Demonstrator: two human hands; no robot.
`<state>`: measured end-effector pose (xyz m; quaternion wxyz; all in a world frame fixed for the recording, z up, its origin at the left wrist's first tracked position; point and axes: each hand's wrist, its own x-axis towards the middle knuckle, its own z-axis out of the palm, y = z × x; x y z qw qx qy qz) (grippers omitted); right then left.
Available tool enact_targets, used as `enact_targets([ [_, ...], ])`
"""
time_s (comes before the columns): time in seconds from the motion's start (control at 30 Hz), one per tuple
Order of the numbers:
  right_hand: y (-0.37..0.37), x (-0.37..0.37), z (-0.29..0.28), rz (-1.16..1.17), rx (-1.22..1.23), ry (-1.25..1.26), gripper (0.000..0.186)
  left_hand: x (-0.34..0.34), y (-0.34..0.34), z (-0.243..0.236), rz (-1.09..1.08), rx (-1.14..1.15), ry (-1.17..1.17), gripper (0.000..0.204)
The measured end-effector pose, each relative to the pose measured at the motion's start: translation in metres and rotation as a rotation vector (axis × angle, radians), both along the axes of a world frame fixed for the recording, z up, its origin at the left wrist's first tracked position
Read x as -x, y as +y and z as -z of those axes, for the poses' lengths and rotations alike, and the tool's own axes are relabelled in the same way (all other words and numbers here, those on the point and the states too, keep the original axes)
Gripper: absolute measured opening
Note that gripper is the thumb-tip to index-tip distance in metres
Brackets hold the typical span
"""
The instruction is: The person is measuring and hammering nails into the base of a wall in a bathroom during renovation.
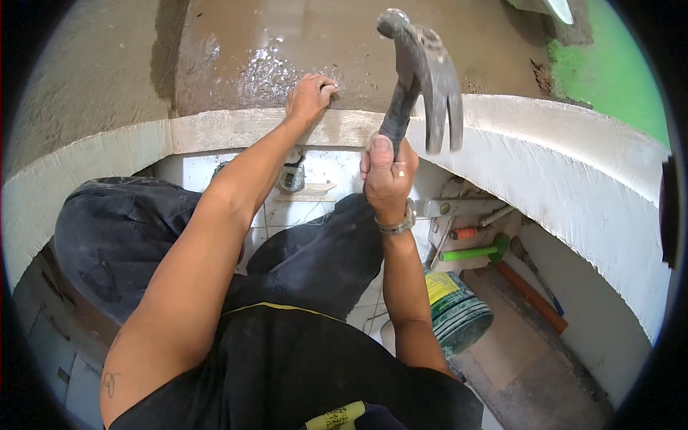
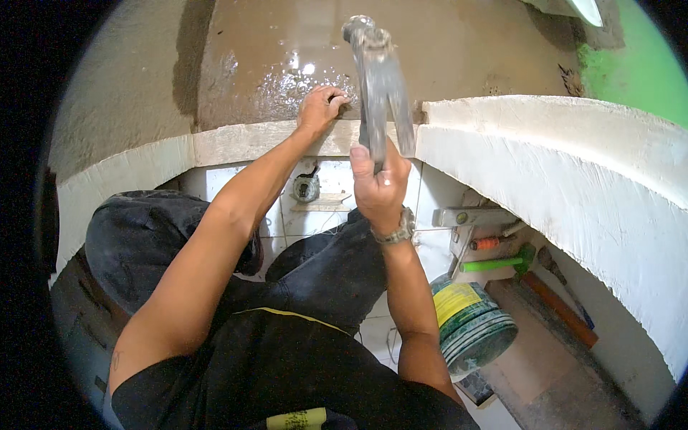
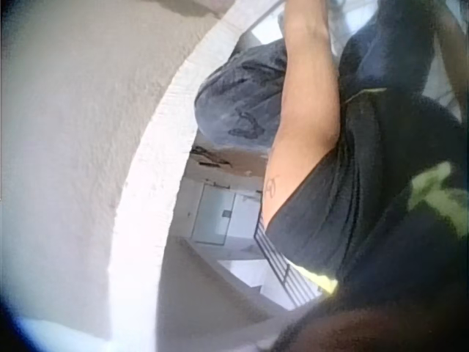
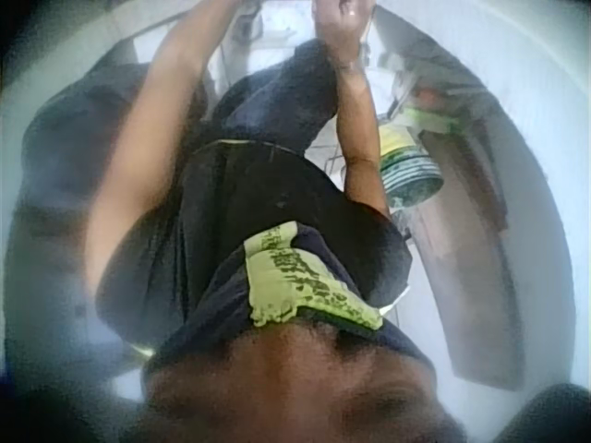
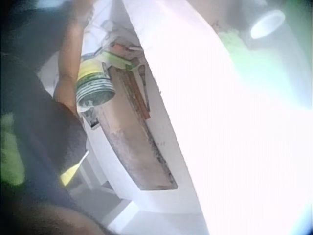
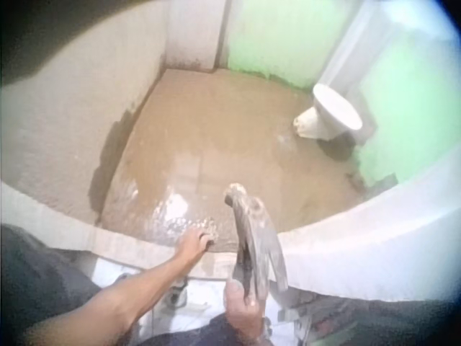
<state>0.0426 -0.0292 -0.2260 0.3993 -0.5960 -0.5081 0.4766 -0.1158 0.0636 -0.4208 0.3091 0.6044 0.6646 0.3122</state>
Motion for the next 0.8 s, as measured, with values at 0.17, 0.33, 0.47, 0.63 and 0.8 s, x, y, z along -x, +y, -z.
enact_targets([
  [0.17,-0.005,-0.006,0.099,-0.018,0.155,-0.318,0.042,-0.008,0.005,-0.002,-0.034,0.097,0.049,0.026],
  [0.33,-0.003,-0.003,0.058,-0.014,0.5,-0.261,0.049,-0.003,-0.001,-0.004,-0.011,0.15,0.0,0.023],
  [0.47,-0.008,-0.003,0.014,0.005,0.116,-0.061,0.042,-0.007,0.0,-0.023,0.004,0.211,0.004,0.023],
  [0.63,-0.009,0.002,0.023,-0.01,-0.321,-0.156,0.023,0.001,0.002,-0.008,-0.027,0.124,-0.015,0.024],
  [0.8,-0.007,-0.027,0.126,-0.038,0.188,-0.516,0.047,-0.016,0.008,-0.01,-0.005,0.038,0.011,0.025],
])
